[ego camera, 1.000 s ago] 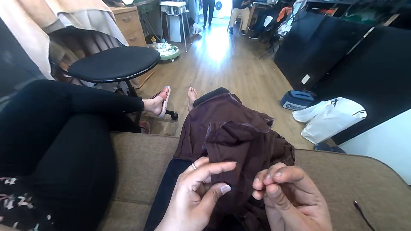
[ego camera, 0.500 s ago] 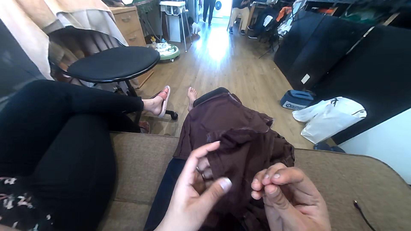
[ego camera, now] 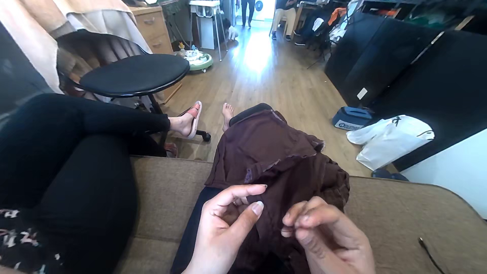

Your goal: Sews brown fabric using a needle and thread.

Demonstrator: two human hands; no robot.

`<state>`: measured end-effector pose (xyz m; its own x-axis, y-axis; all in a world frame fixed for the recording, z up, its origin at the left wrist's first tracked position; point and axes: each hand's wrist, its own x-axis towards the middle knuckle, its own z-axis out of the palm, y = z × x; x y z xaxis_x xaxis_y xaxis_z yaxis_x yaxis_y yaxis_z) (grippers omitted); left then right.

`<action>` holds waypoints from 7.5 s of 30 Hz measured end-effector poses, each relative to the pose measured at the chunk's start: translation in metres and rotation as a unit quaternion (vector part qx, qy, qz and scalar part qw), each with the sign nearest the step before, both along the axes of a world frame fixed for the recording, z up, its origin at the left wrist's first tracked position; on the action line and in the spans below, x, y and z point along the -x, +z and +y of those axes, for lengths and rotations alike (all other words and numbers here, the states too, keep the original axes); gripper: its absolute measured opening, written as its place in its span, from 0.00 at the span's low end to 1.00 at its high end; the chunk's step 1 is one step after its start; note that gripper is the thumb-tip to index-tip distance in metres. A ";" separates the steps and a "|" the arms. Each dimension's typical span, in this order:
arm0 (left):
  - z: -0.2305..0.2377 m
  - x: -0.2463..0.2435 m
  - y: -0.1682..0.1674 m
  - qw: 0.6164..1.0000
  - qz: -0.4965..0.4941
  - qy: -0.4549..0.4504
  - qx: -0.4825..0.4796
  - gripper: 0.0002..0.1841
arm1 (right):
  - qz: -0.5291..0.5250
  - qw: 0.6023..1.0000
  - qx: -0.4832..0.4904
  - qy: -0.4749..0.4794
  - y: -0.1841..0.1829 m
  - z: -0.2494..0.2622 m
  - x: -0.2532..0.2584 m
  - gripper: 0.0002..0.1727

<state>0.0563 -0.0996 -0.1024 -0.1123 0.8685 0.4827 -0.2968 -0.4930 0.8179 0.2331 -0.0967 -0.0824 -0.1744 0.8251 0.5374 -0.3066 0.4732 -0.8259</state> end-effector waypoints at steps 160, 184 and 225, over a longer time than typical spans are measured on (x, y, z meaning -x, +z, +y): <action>-0.005 -0.001 0.007 0.996 0.043 -0.074 0.008 0.15 | -0.255 0.936 -0.128 -0.206 -0.002 0.004 -0.005 0.05; -0.005 -0.004 0.006 0.998 0.042 -0.046 0.015 0.15 | -0.161 0.960 -0.209 -0.089 0.004 -0.013 -0.003 0.06; 0.001 -0.005 -0.005 0.978 0.161 0.093 -0.096 0.13 | 0.096 0.993 0.056 0.028 0.010 -0.008 -0.013 0.06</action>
<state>0.0612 -0.0989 -0.1073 -0.0746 0.7375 0.6713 0.0694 -0.6677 0.7412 0.2464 -0.1047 -0.0726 -0.1248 0.8739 0.4697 -0.4866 0.3587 -0.7966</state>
